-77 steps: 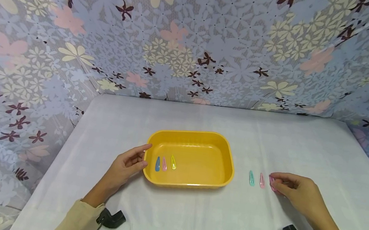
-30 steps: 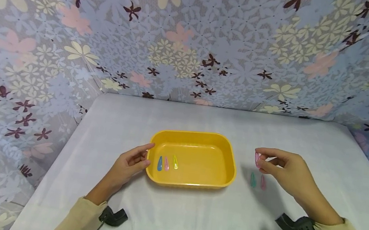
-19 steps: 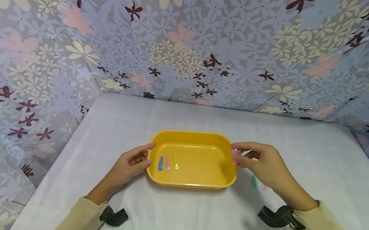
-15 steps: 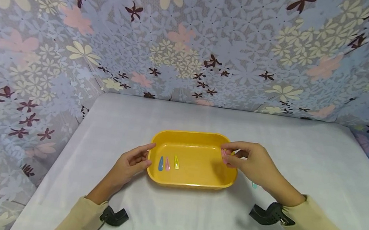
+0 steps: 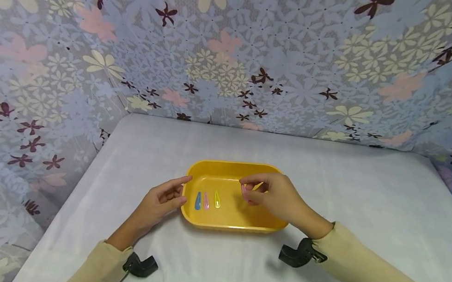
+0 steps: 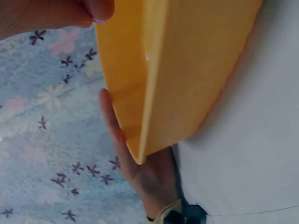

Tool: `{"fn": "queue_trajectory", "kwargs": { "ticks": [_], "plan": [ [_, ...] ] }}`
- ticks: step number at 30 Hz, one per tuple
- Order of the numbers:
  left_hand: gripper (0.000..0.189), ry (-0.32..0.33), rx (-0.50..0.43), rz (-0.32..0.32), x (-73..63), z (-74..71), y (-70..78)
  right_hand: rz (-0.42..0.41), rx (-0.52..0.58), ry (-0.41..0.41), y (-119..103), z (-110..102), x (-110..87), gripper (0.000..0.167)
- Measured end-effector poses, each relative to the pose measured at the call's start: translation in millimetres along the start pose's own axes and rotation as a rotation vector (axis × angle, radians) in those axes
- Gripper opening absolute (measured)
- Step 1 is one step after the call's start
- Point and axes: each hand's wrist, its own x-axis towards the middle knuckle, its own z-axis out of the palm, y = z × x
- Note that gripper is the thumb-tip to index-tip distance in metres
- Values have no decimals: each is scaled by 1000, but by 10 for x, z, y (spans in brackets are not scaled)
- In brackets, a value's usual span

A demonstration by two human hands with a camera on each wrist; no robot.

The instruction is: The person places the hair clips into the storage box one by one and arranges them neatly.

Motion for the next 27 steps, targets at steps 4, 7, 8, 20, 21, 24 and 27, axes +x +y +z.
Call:
{"fn": "queue_trajectory", "kwargs": {
  "ticks": [4, 7, 8, 20, 21, 24, 27],
  "plan": [
    [53, 2, 4, -5, -13, 7, 4, 24, 28, -22, -3, 119, 74, 25],
    [52, 4, 6, -5, -18, 12, 3, 43, 3, -26, 12, 204, 129, 24],
    [52, 5, 6, -4, -18, 14, 1, 46, -6, -29, 22, 229, 147, 24],
    [53, -5, 16, -7, -21, 32, -23, 60, -125, -45, 211, 462, 233, 19],
    [53, -5, 18, -5, -21, 30, -19, 60, -124, -42, 213, 472, 242, 20],
    [53, -9, 17, 9, -24, 19, -9, 52, -122, -33, 215, 491, 282, 20],
    [53, -9, 13, 5, -26, 14, 0, 60, -127, -28, 208, 502, 318, 20]
  ]
}}
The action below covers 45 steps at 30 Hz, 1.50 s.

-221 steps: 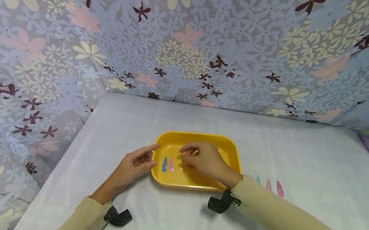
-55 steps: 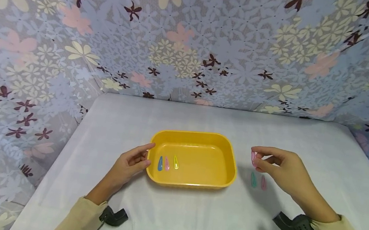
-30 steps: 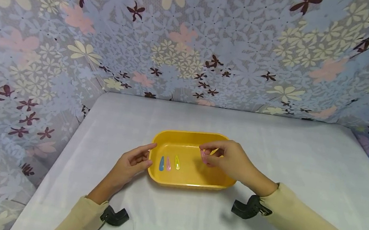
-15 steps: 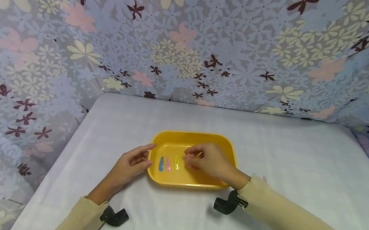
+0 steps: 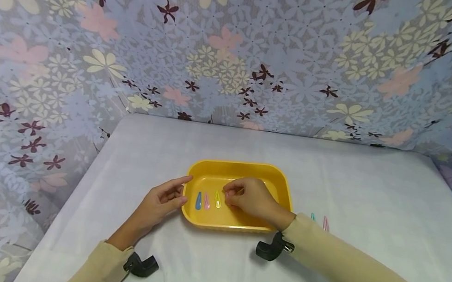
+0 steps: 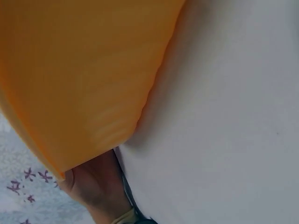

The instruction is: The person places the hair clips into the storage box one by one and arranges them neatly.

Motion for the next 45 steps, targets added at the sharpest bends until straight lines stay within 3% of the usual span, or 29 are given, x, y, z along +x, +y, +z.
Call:
{"fn": "queue_trajectory", "kwargs": {
  "ticks": [12, 19, 30, 36, 45],
  "plan": [
    [52, 17, 5, -19, 9, 13, 25, 24, -51, -9, 37, -3, 67, 19],
    [52, 24, 3, -15, 19, 14, 23, -7, -112, 10, 52, 14, 85, 16],
    [53, 20, -6, -9, 24, 11, 1, -36, -88, 57, 36, -30, 22, 18],
    [52, 14, -8, -6, 17, 17, -3, -61, 18, 119, -34, -247, -150, 25],
    [53, 21, 6, -15, 4, -2, 0, -12, 82, 231, -10, -870, -541, 28]
  ]
}}
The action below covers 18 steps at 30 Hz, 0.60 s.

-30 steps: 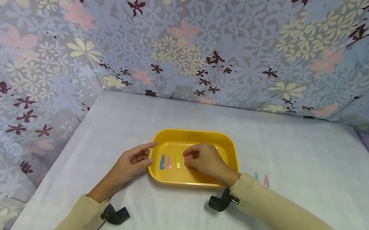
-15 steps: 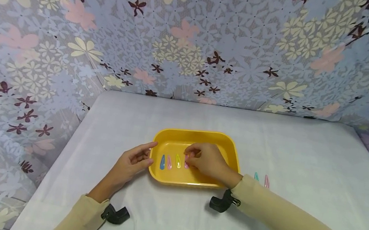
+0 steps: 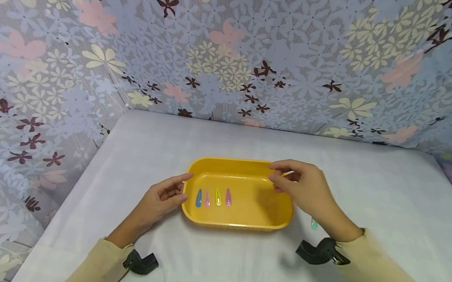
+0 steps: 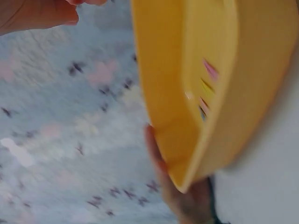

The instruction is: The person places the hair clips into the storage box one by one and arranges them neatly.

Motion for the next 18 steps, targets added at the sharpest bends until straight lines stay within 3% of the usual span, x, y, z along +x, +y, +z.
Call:
{"fn": "queue_trajectory", "kwargs": {
  "ticks": [9, 18],
  "plan": [
    [52, -4, 2, -8, 5, -7, -15, 176, -50, 73, 327, -575, -362, 44],
    [52, -7, -11, -9, 6, -3, -12, 277, -74, 94, 867, -684, -632, 50]
  ]
}}
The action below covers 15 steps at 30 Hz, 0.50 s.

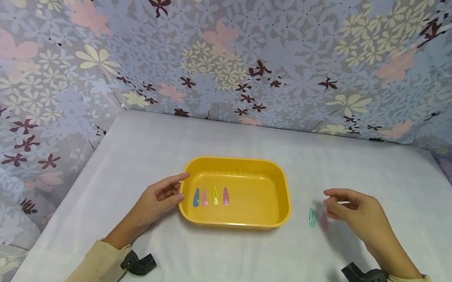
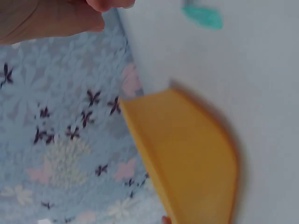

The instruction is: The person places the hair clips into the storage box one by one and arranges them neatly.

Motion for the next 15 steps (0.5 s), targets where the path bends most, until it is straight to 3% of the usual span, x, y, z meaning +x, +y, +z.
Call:
{"fn": "queue_trajectory", "kwargs": {
  "ticks": [9, 15],
  "plan": [
    [53, -7, 2, 22, -13, -4, -13, 75, -96, -3, 339, 27, -98, 57],
    [52, -9, 14, 33, -23, -17, -24, 19, -151, 63, 401, 136, -130, 52]
  ]
}}
